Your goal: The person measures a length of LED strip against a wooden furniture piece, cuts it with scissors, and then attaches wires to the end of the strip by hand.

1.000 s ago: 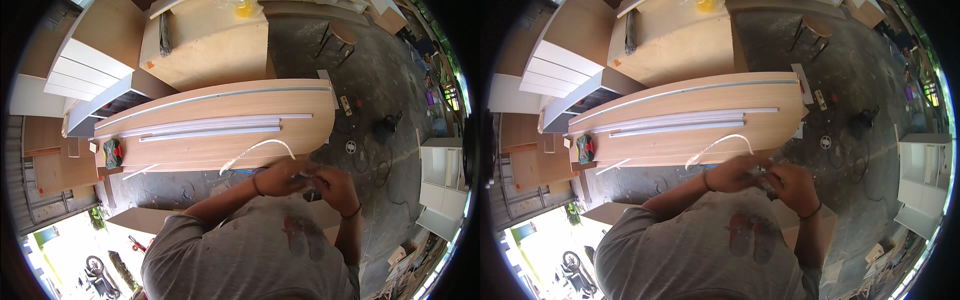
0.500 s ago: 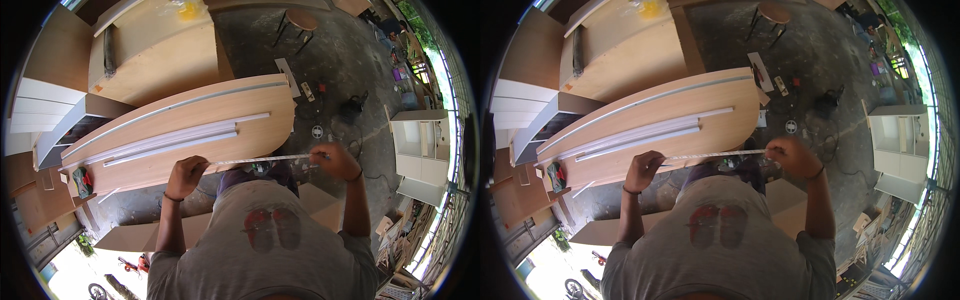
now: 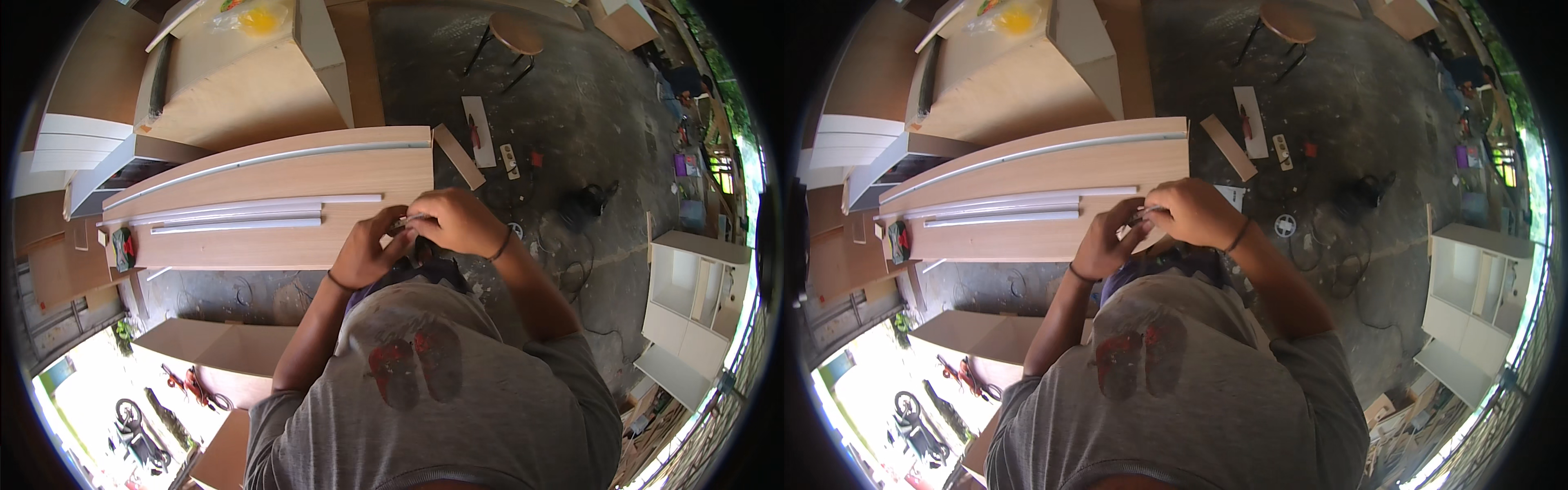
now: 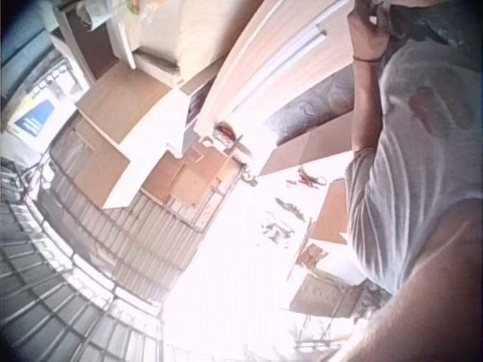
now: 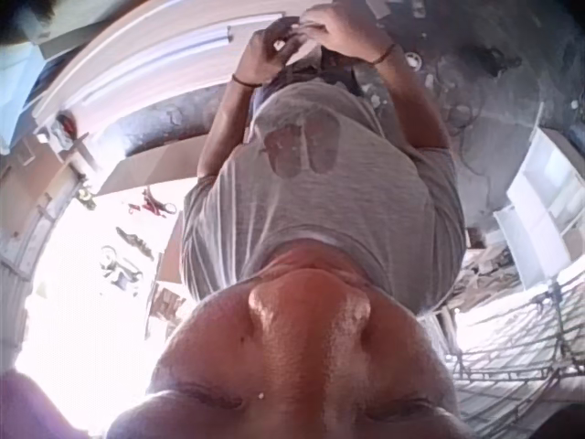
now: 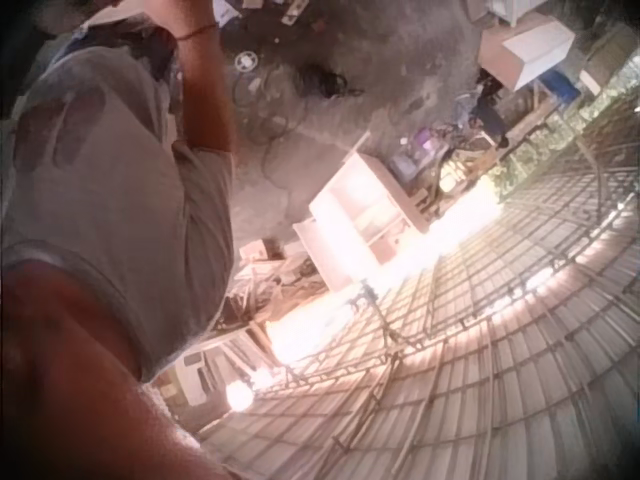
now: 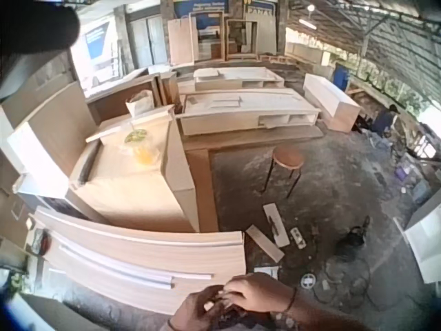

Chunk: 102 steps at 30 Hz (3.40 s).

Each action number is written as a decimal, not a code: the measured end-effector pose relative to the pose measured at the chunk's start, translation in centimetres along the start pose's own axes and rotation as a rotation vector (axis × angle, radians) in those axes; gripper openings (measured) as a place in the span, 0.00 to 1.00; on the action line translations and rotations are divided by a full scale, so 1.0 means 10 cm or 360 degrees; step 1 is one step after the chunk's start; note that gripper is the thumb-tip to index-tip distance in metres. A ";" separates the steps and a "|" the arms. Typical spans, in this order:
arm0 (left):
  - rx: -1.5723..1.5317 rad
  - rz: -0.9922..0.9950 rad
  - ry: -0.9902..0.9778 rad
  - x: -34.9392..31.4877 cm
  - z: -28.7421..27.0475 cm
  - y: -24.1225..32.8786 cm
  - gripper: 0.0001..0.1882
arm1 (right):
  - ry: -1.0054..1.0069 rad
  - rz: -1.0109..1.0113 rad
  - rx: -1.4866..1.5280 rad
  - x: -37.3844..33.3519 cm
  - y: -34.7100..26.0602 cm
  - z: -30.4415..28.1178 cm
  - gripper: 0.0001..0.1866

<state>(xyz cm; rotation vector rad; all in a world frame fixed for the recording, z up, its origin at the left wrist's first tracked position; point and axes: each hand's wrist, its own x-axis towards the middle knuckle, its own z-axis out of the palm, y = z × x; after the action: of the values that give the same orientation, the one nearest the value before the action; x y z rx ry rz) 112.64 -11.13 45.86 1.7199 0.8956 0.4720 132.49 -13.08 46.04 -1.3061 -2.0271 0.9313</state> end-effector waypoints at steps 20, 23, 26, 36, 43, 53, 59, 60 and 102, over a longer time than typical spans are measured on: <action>0.0371 -0.0132 -0.0016 0.74 0.26 -0.70 0.13 | 0.0205 0.0150 0.0344 -0.24 1.49 -0.13 0.09; 0.0154 -0.0486 0.0005 0.98 0.39 -0.58 0.10 | 0.0321 0.0107 0.0457 -0.22 1.59 -0.10 0.09; 0.0523 -0.0370 -0.0019 1.05 0.42 -0.57 0.09 | 0.0225 0.0202 0.0510 -0.27 1.77 -0.16 0.10; 0.0505 -0.0686 0.0120 0.72 0.54 -0.56 0.08 | 0.0859 0.0048 0.0346 0.39 2.77 0.61 0.17; 0.0553 -0.0543 0.0168 1.04 0.34 -0.62 0.07 | 0.0466 0.0411 0.0669 0.29 2.91 0.43 0.14; 0.0498 -0.0497 -0.0092 1.71 0.14 -0.91 0.09 | 0.0314 0.0142 0.0224 0.45 2.90 0.23 0.09; 0.0415 -0.0614 -0.0077 1.77 0.22 -1.00 0.11 | 0.0541 -0.0079 0.0014 0.42 2.76 0.25 0.15; 0.0411 -0.0613 -0.0075 1.76 0.24 -1.01 0.11 | 0.0538 -0.0080 0.0011 0.42 2.69 0.25 0.15; -0.1939 -0.0114 0.0545 -0.96 1.30 1.16 0.14 | -0.0178 -0.0194 0.0760 -1.07 -0.92 -0.69 0.08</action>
<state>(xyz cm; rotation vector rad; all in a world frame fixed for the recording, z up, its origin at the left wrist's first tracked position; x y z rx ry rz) 119.40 -28.19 53.60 0.4956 0.6483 1.0153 136.73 -23.86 56.71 -0.8792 -1.7857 1.3503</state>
